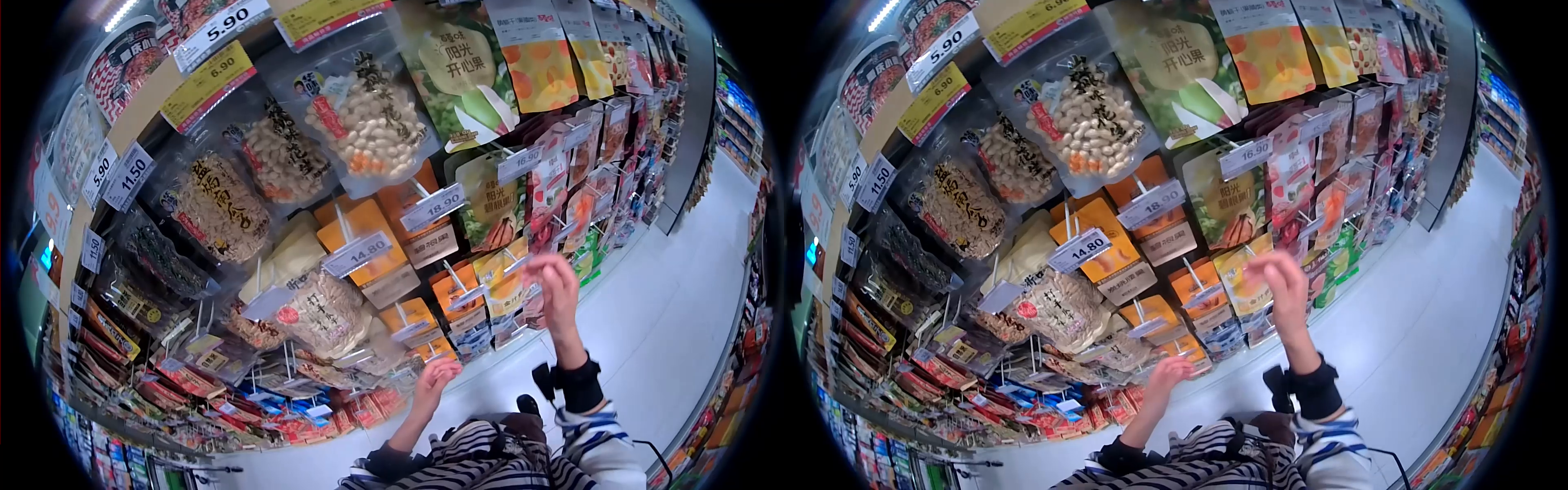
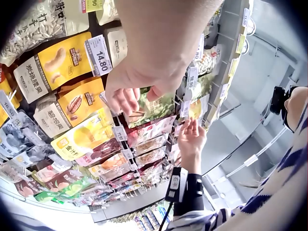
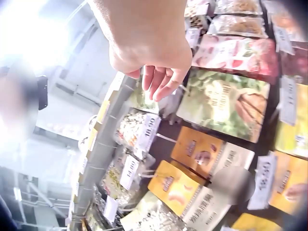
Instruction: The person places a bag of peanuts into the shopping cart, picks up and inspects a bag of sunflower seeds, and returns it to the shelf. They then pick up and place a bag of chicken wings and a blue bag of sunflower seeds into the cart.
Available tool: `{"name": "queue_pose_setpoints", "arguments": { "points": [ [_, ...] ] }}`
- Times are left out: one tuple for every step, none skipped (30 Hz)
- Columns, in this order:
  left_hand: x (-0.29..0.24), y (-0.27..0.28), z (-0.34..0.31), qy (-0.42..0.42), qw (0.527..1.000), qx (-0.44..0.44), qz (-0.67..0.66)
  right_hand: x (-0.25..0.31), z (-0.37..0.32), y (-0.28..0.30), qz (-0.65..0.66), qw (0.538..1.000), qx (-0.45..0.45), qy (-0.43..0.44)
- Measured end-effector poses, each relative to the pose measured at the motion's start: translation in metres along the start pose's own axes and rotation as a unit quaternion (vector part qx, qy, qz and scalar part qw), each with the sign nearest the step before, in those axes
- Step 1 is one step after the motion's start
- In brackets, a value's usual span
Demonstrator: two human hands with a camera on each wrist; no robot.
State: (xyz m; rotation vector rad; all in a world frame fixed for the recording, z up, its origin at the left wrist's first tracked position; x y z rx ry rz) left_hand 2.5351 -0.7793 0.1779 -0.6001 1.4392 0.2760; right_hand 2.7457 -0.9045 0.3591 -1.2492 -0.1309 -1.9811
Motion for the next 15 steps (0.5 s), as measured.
{"name": "queue_pose_setpoints", "arguments": {
  "points": [
    [0.0, -0.002, 0.003, -0.006, 1.0, -0.009, -0.001, 0.019, 0.018, -0.006, 0.003, 0.999, 0.022, 0.023],
    [-0.001, -0.005, 0.007, -0.012, 1.0, -0.019, -0.001, 0.039, 0.036, -0.011, 0.007, 0.998, 0.044, 0.047],
    [-0.005, -0.011, 0.01, -0.007, 0.999, -0.031, 0.017, 0.056, 0.055, -0.015, 0.008, 0.996, 0.062, 0.062],
    [-0.005, -0.017, 0.012, -0.009, 0.999, -0.044, 0.011, 0.073, 0.075, -0.018, 0.009, 0.994, 0.08, 0.08],
    [-0.007, -0.025, 0.017, -0.014, 0.998, -0.055, 0.004, 0.085, 0.097, -0.02, 0.001, 0.991, 0.099, 0.086],
    [-0.007, -0.034, 0.021, -0.019, 0.998, -0.067, -0.003, 0.095, 0.119, -0.022, -0.007, 0.989, 0.119, 0.091],
    [-0.01, -0.045, 0.026, -0.02, 0.997, -0.07, 0.004, 0.102, 0.142, -0.026, -0.005, 0.985, 0.149, 0.088],
    [-0.013, -0.058, 0.03, -0.02, 0.997, -0.073, 0.012, 0.105, 0.164, -0.03, -0.002, 0.98, 0.179, 0.084],
    [-0.015, -0.069, 0.035, -0.02, 0.997, -0.074, 0.02, 0.105, 0.185, -0.03, -0.014, 0.977, 0.196, 0.083],
    [-0.016, -0.08, 0.04, -0.027, 0.997, -0.07, 0.021, 0.102, 0.203, -0.03, -0.027, 0.974, 0.211, 0.083],
    [-0.016, -0.092, 0.045, -0.035, 0.997, -0.064, 0.022, 0.098, 0.219, -0.027, -0.069, 0.971, 0.21, 0.09],
    [-0.016, -0.102, 0.05, -0.042, 0.997, -0.059, 0.024, 0.092, 0.234, -0.025, -0.112, 0.967, 0.208, 0.097],
    [-0.015, -0.111, 0.054, -0.043, 0.997, -0.06, 0.015, 0.087, 0.247, -0.023, -0.153, 0.961, 0.204, 0.105],
    [-0.015, -0.119, 0.059, -0.044, 0.997, -0.061, 0.007, 0.079, 0.26, -0.02, -0.162, 0.961, 0.203, 0.096],
    [-0.016, -0.127, 0.063, -0.046, 0.997, -0.061, -0.001, 0.073, 0.272, -0.016, -0.171, 0.96, 0.202, 0.088]
  ]
}}
Point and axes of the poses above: each hand's wrist, its own z-axis towards the middle knuckle, its own y-axis out of the back of the hand, x = y × z, the point moved 10 cm from there along z, towards the middle knuckle, and after that the axes turned 3 degrees about -y, right-handed, at the moved point
